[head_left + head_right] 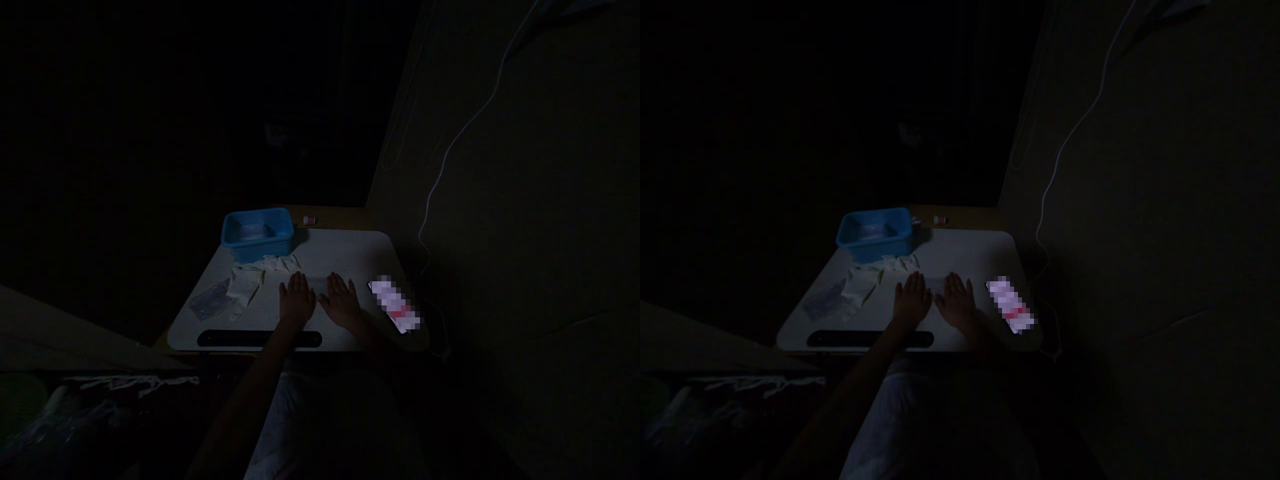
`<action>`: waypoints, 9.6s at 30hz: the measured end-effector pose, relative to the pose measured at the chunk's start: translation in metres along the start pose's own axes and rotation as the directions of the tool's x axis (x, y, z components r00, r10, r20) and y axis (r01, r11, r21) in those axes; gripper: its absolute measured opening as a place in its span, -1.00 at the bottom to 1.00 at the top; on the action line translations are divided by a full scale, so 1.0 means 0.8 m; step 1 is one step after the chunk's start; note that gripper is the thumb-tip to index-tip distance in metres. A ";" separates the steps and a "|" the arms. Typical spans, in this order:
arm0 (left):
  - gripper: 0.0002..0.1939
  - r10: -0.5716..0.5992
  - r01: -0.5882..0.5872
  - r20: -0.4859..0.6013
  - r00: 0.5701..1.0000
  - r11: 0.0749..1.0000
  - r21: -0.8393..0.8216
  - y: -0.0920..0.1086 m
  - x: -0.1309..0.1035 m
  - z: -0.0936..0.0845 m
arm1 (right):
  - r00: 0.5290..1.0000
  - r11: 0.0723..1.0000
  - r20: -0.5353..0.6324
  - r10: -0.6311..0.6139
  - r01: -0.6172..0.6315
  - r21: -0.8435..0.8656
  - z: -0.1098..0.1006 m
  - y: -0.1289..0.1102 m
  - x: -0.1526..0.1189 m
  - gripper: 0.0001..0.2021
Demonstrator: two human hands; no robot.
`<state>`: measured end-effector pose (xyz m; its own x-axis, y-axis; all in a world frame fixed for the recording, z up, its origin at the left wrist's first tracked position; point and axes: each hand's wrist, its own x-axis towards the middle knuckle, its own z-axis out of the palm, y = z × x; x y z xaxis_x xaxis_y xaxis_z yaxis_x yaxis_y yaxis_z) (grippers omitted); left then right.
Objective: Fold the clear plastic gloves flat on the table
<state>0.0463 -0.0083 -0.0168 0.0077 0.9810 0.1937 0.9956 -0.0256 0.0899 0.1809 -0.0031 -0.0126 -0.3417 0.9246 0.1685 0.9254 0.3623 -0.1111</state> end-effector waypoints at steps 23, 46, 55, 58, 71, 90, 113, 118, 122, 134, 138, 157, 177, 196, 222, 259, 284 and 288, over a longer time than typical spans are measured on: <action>-0.42 -0.041 0.041 -0.040 0.998 0.999 0.021 0.000 -0.003 -0.002 | 1.000 1.000 -0.014 -0.002 0.002 -0.012 0.001 0.024 -0.008 -0.35; -0.48 0.314 -0.303 0.029 0.949 0.934 -0.190 0.029 0.013 -0.025 | 0.999 0.999 0.013 0.033 -0.033 0.038 -0.006 0.020 -0.008 -0.37; -0.47 0.321 -0.284 0.195 0.927 0.938 -0.198 0.058 0.027 0.002 | 1.000 1.000 0.004 -0.006 0.005 0.017 -0.006 0.021 -0.008 -0.40; -0.46 0.293 -0.260 0.208 0.933 0.950 -0.170 0.048 0.025 0.000 | 1.000 1.000 0.008 0.021 -0.021 0.022 -0.006 0.020 -0.008 -0.41; -0.44 0.217 -0.215 0.103 0.971 0.976 -0.034 0.011 0.012 -0.005 | 0.998 1.000 -0.052 0.023 -0.023 0.001 0.002 0.022 -0.009 -0.34; -0.44 0.104 -0.105 0.017 0.994 0.994 0.008 0.000 0.005 0.000 | 0.990 1.000 -0.136 0.020 -0.020 0.002 0.001 0.028 -0.009 -0.39; -0.46 0.095 -0.095 0.032 0.995 0.995 -0.005 0.001 0.004 -0.006 | 0.998 0.999 -0.050 -0.049 0.048 -0.025 0.004 0.007 -0.002 -0.41; -0.45 0.103 -0.103 -0.006 0.995 0.995 -0.001 0.000 0.004 0.000 | 0.999 0.999 -0.038 -0.022 0.021 -0.027 0.004 0.015 -0.004 -0.42; -0.45 0.099 -0.099 0.014 0.995 0.995 0.002 0.001 0.003 -0.003 | 0.999 1.000 -0.032 -0.004 0.003 -0.021 0.004 0.021 -0.006 -0.41; -0.44 0.083 -0.084 -0.014 0.996 0.996 -0.008 0.000 0.002 0.000 | 0.998 1.000 -0.067 0.012 -0.014 -0.025 0.003 0.021 -0.011 -0.41; -0.45 0.084 -0.084 -0.005 0.996 0.996 -0.016 0.000 0.002 -0.001 | 0.998 1.000 -0.062 0.022 -0.022 -0.008 0.004 0.021 -0.010 -0.41; -0.45 -0.051 0.054 -0.070 0.996 0.998 0.039 -0.022 -0.011 -0.001 | 0.999 1.000 -0.037 0.027 -0.026 0.008 -0.002 0.019 -0.011 -0.41; -0.46 0.344 -0.319 0.116 0.932 0.928 -0.194 0.027 0.024 -0.007 | 0.999 1.000 -0.038 0.016 -0.016 0.001 0.000 0.019 -0.010 -0.44; -0.44 0.153 -0.153 0.076 0.985 0.988 -0.009 0.007 0.008 -0.007 | 0.998 1.000 -0.065 0.022 -0.022 -0.002 0.002 0.020 -0.011 -0.41; -0.43 -0.021 0.021 0.002 1.000 0.999 0.046 -0.004 0.001 -0.001 | 0.993 0.994 -0.049 0.105 -0.104 0.020 0.002 0.021 -0.009 -0.39; -0.40 -0.053 0.054 -0.022 0.998 0.998 0.035 -0.002 -0.001 -0.003 | 1.000 1.000 -0.025 -0.004 0.005 0.010 0.004 -0.003 -0.002 -0.40; -0.39 -0.076 0.077 -0.034 0.996 0.997 0.016 -0.002 -0.002 -0.003 | 0.998 0.998 -0.011 0.062 -0.062 -0.001 0.003 0.010 -0.007 -0.39; -0.39 -0.078 0.079 -0.016 0.997 0.997 0.023 -0.001 -0.002 -0.006 | 0.994 0.994 -0.007 0.105 -0.105 -0.001 0.003 0.009 -0.008 -0.38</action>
<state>0.0448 -0.0104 -0.0124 -0.0720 0.9767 0.2020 0.9950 0.0563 0.0823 0.1893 -0.0059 -0.0169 -0.2415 0.9567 0.1626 0.9563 0.2631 -0.1277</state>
